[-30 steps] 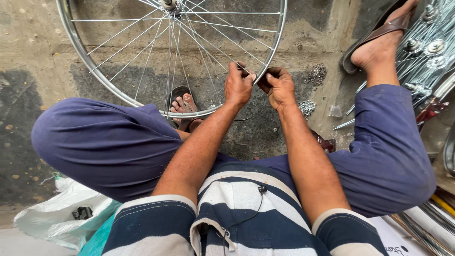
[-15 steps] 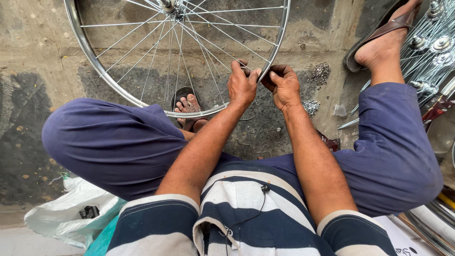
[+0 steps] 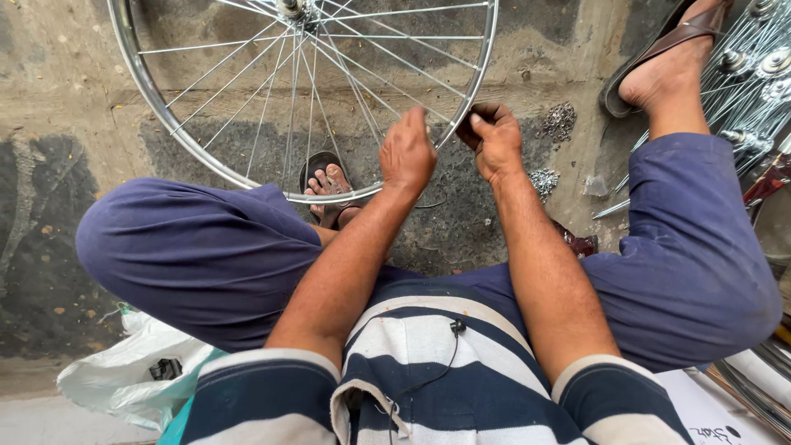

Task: The person sits on the ground and installs spokes into a bicycle wheel rim, threading them through the hub and securing them with nipples. The person works methodically around the wheel, handling individual spokes and small metal parts.

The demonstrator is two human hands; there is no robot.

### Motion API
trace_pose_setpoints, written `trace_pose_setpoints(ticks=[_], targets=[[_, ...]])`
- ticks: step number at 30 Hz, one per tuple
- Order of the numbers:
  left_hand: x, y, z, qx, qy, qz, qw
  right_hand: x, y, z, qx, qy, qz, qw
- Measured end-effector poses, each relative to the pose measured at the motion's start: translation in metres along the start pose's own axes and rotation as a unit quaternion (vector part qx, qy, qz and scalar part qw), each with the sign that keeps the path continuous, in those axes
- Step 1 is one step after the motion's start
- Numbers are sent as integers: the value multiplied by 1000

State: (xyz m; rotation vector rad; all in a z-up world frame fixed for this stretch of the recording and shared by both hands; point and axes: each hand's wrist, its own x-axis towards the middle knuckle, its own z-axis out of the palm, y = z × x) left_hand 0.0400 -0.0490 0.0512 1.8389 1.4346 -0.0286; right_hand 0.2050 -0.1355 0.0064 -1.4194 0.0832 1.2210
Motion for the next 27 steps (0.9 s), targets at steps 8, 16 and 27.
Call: trace_pose_setpoints(ticks=[8, 16, 27], targets=[[-3, -37, 13, -117, 13, -37, 992, 20, 1, -6, 9, 14, -48, 999], [13, -45, 57, -251, -15, 2, 968, -12, 19, -36, -222, 5, -54, 974], [14, -34, 49, -264, -21, -24, 964, -13, 55, -9, -258, -76, -147, 952]])
